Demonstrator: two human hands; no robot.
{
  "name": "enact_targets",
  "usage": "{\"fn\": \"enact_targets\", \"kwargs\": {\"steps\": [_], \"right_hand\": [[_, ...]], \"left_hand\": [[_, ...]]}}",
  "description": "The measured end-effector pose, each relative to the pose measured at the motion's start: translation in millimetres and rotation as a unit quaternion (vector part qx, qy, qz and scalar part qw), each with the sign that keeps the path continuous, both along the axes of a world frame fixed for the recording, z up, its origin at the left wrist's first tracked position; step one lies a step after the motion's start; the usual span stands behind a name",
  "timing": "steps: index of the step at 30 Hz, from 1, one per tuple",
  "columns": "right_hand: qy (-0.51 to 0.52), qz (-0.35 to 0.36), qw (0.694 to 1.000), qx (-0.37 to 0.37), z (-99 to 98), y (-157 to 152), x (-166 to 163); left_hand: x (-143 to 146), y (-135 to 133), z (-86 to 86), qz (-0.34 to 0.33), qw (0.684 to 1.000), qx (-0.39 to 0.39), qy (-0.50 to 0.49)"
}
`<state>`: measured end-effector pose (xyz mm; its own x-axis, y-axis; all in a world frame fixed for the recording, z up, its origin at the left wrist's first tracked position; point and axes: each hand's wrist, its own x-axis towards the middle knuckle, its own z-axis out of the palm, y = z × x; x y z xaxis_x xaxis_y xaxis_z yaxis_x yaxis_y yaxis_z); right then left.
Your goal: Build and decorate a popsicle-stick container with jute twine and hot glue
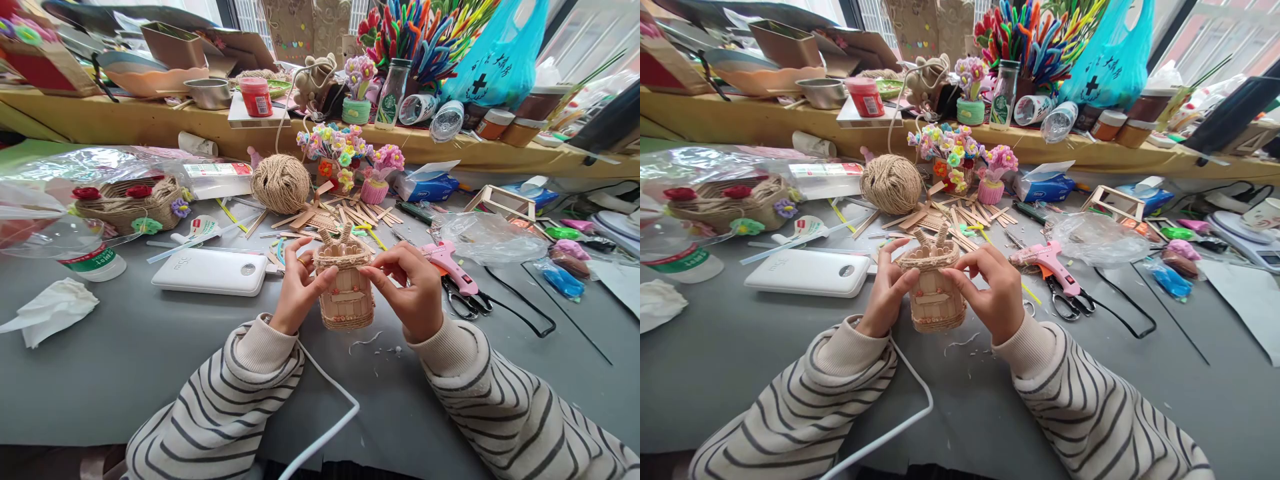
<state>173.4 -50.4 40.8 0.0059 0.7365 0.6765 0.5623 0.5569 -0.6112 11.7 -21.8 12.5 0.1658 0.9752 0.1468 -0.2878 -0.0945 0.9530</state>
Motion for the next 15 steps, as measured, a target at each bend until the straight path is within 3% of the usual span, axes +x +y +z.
{"fn": "enact_targets", "kwargs": {"steps": [6,15], "right_hand": [[-0.018,-0.008,1.0,0.021,-0.2,0.0,-0.7],[-0.145,-0.05,0.974,0.167,-2.5,2.5,6.2]], "left_hand": [[0.0,0.0,0.7,-0.009,1.0,-0.002,0.005],[-0.8,-1.6,-1.2,-0.012,0.999,0.021,0.038]]}}
